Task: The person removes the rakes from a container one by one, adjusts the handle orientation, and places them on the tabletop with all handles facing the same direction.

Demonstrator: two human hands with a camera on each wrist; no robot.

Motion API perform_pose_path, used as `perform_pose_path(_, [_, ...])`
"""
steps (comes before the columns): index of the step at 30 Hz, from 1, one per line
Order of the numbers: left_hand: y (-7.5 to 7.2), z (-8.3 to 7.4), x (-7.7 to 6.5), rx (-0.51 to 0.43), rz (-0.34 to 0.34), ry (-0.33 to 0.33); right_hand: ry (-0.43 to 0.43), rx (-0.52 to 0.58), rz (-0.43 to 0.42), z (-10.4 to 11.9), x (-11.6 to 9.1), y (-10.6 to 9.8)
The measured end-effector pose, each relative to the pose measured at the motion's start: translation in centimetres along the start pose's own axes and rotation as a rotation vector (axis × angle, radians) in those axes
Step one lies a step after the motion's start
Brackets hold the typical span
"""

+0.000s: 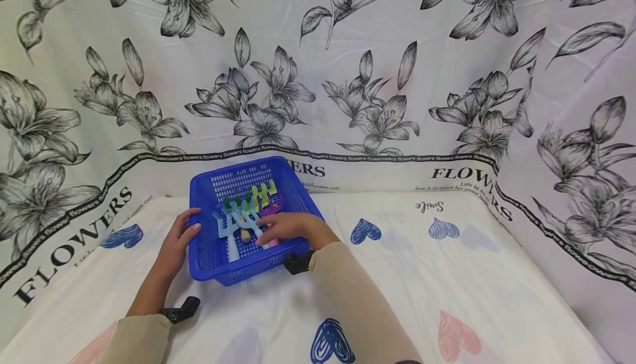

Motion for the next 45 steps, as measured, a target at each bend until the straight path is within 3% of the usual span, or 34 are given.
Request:
perform_pose_path(5, [0.0, 0.0, -0.2, -0.004, -0.002, -0.008, 0.004, -0.021, 0.025, -0.1, 0.3, 0.3])
perform_pose_path(13, [0.1, -0.1, -0.1, -0.006, 0.001, -0.006, -0.016, 0.000, -0.036, 0.0, 0.3, -0.3])
perform_pose_path(26, [0.1, -0.1, -0.2, -0.014, 0.006, -0.004, -0.146, 0.052, -0.230, 1.0, -0.4, -1.8])
perform_pose_path(32, [0.0, -0.2, -0.3, -0.017, 0.006, 0.006, -0.199, 0.034, -0.367, 0.9, -0.9, -2.8])
perform_pose_path(39, [0.1, -0.1, -0.3, -0.034, 0.006, 0.017, -0.184, 0.043, -0.507, 0.6, -1.7, -3.7])
perform_pose_path(45, [0.1, 0.0, -0.2, -0.046, 0.007, 0.028, -0.262, 0.103, -0.616, 0.7, -2.7, -4.4])
Point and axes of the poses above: each hand's wrist, its own x-axis towards the middle knuckle, its own y-axis out of the palm, z = x × y, the point moved 8 cm from there along x, towards the middle knuckle, and after that the axes turned 2 degrees about -y, right-handed, at the moved point
